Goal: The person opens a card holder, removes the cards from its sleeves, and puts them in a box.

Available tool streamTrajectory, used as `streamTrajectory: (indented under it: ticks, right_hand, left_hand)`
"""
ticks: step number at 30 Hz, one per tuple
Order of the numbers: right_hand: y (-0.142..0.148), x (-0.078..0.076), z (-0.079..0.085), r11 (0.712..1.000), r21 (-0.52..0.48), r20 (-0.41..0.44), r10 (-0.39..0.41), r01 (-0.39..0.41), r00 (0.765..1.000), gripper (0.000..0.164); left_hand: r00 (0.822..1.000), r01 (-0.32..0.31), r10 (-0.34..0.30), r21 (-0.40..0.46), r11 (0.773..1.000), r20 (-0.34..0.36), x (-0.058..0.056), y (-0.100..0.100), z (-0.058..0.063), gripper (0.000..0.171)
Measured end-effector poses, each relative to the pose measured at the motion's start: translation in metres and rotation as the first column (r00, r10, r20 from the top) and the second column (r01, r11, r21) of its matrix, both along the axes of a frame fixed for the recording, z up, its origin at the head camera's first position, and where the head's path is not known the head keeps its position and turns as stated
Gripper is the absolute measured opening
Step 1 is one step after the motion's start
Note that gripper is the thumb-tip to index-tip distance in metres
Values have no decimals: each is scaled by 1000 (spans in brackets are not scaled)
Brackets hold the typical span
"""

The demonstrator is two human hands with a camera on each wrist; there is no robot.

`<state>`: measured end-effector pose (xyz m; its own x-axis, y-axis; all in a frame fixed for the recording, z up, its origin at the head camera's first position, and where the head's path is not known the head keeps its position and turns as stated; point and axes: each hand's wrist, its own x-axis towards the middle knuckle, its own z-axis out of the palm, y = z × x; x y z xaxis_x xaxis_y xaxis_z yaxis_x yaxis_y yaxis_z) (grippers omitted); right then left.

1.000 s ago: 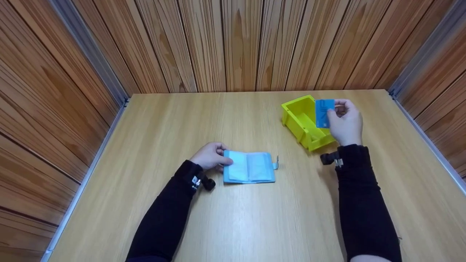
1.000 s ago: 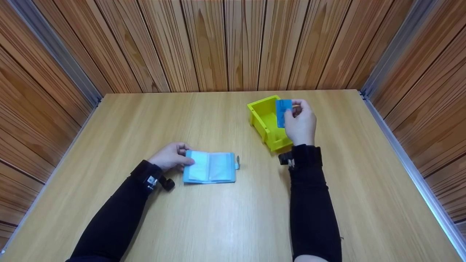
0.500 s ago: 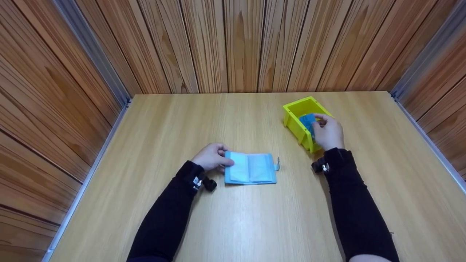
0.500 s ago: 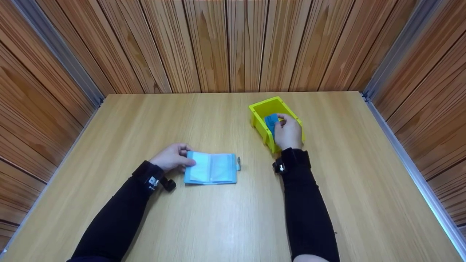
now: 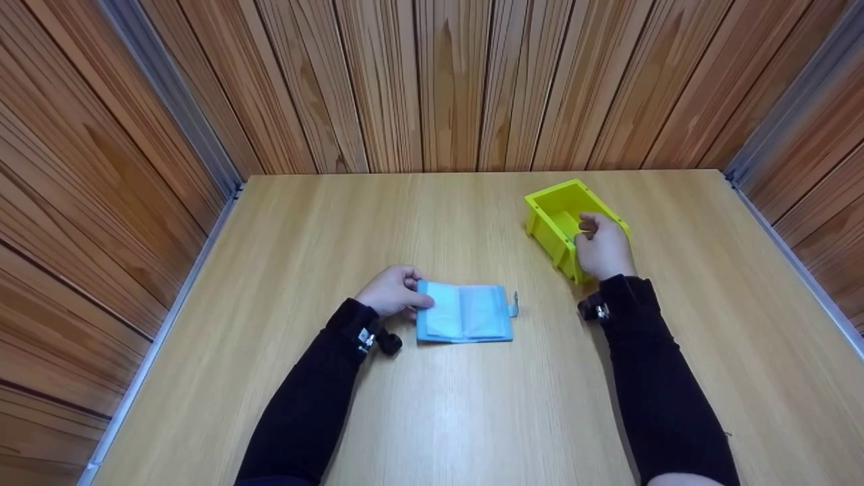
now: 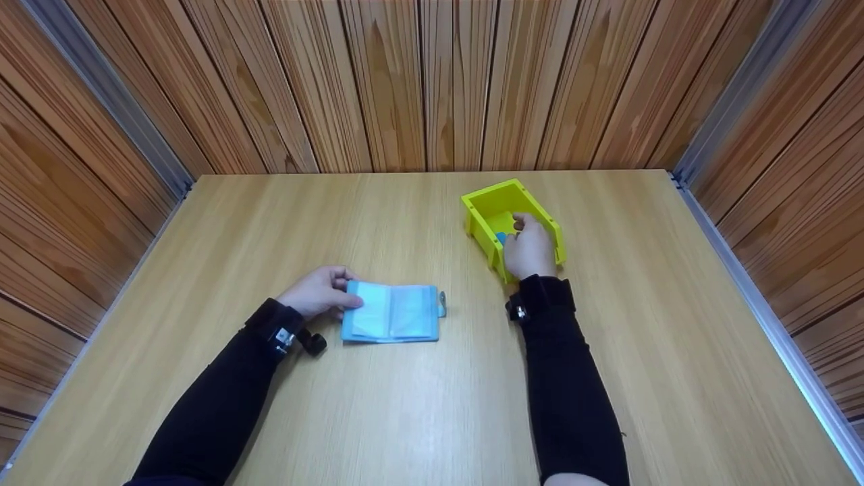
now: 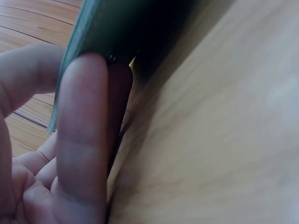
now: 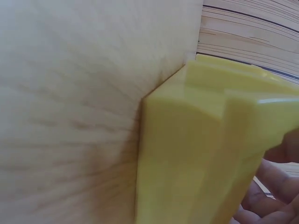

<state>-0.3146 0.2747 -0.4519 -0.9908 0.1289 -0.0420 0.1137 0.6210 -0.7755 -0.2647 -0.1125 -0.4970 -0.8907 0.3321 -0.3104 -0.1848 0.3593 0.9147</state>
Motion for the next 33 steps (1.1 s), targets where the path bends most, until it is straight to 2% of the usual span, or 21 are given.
streamTrajectory:
  ticks: [3, 5, 8, 11, 13, 15, 17, 19, 20, 21, 25, 28, 33]
  right_hand:
    - [2, 2, 5, 1000, -5, 4, -7, 8, 1000, 48]
    - [3, 5, 12, 1000, -11, -28, -19, 19, 999, 50]
    - [0, 16, 31, 999, -31, -121, -19, 16, 993, 59]
    - [-11, 32, 54, 999, -34, -248, 28, -37, 968, 67]
    - [-23, 44, 67, 995, -12, -339, 91, -101, 936, 69]
    - [-37, 54, 76, 984, 12, -425, 168, -180, 889, 69]
    - [-51, 63, 79, 964, 64, -485, 255, -257, 837, 70]
    - [-64, 67, 75, 931, 127, -505, 357, -341, 786, 72]
    - [-71, 68, 71, 912, 160, -485, 406, -378, 775, 74]
    - [-77, 68, 65, 893, 203, -447, 449, -401, 774, 75]
    - [-95, 68, 37, 805, 307, -180, 573, -508, 799, 84]
    - [-103, 69, 20, 746, 361, 5, 599, -560, 801, 90]
    - [-108, 67, 4, 665, 446, 149, 605, -599, 782, 97]
  left_hand:
    - [1000, -2, 2, 2, 1000, 3, 0, 0, 1, 41]
    - [1000, -3, 3, 6, 1000, 5, 0, 1, 1, 41]
    - [1000, -8, 8, 13, 1000, 4, 1, 2, 1, 39]
    - [1000, -13, 13, 15, 1000, 3, 2, 2, 0, 38]
    - [1000, -15, 15, 12, 1000, 1, 2, 2, 0, 38]
    - [1000, -14, 14, 12, 1000, -2, 2, 2, 0, 38]
    - [1000, -13, 13, 12, 1000, -6, 2, 2, 0, 38]
    - [1000, -12, 12, 9, 1000, -8, 2, 2, 0, 38]
    - [1000, -12, 12, 10, 1000, -7, 2, 1, 0, 38]
    - [1000, -14, 14, 10, 1000, -4, 2, 1, 0, 38]
    - [1000, -25, 25, 22, 999, 14, 3, 0, -2, 38]
    - [999, -30, 30, 28, 999, 23, 3, 0, -1, 39]
    - [1000, -23, 23, 19, 1000, 22, 2, 1, 1, 40]
